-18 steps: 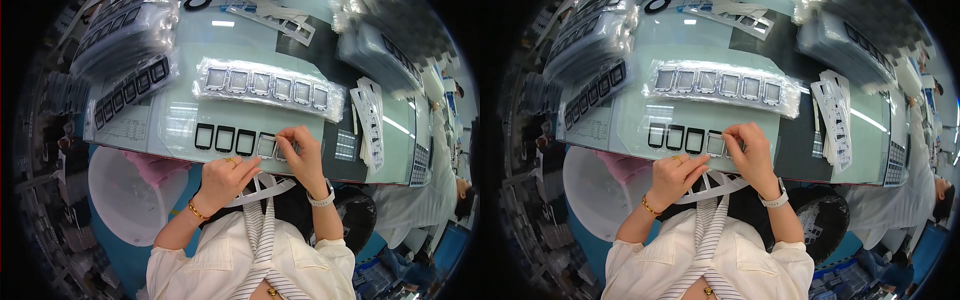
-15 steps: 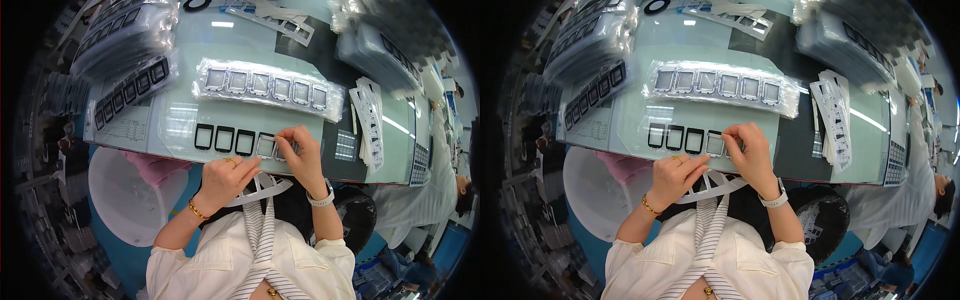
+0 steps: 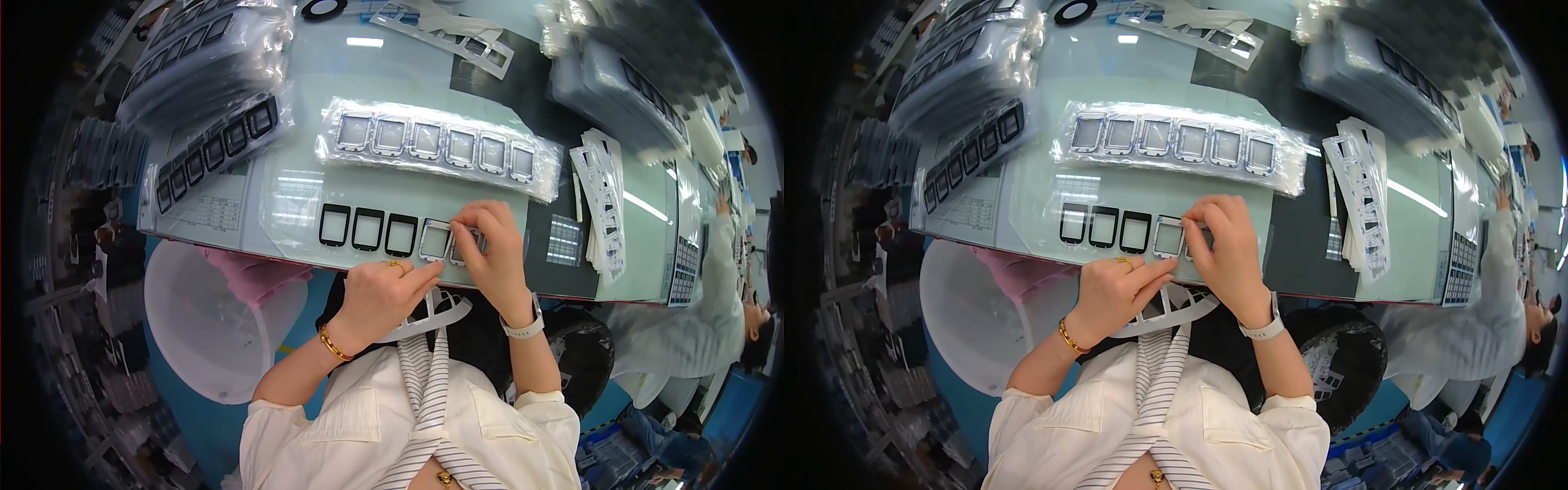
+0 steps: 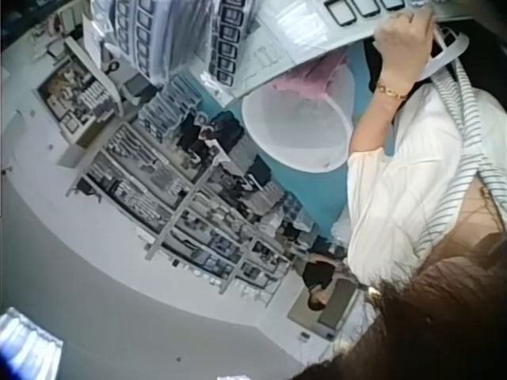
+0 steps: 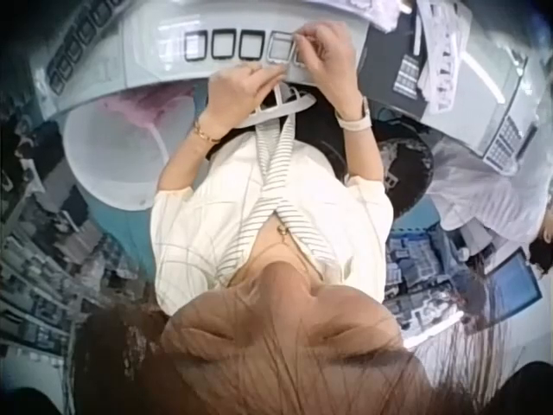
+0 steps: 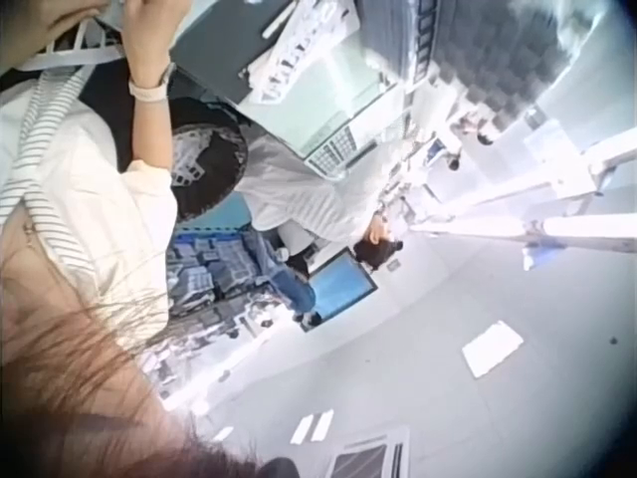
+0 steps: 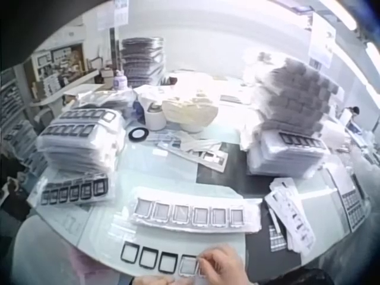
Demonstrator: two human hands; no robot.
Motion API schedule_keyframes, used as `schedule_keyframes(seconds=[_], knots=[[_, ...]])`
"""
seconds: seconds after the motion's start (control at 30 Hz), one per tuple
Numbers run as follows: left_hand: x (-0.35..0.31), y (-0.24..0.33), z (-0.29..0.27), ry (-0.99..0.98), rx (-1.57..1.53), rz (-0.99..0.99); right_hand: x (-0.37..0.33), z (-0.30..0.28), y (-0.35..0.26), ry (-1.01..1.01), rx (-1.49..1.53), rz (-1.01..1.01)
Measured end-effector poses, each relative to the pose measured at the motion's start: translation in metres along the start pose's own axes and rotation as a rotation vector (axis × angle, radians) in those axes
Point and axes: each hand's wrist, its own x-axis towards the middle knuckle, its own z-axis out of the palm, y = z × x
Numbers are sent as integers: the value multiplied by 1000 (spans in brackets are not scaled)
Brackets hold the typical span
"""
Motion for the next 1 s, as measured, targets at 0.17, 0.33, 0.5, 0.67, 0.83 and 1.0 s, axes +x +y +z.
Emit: schedule_keyframes(seconds=[0.17, 0.33, 0.5, 0.67, 0.83, 1.0], knots=[[0, 0, 0, 10, -21, -5, 3, 4, 1, -36, -84, -23], [0, 1, 0, 9, -30, -10, 4, 7, -5, -43, -270, -92], [-2, 0, 0, 1, -28, -20, 5, 2, -24, 34, -457, -71], [-7, -4, -5, 49, -356, -171, -17, -24, -28, -200, 45, -53], [-7, 1, -22, 22, -520, -246, -35, -25, -44, -508, 200, 73], [-15, -13, -31, 16, -442, -132, -33, -31, -40, -525, 159, 168]])
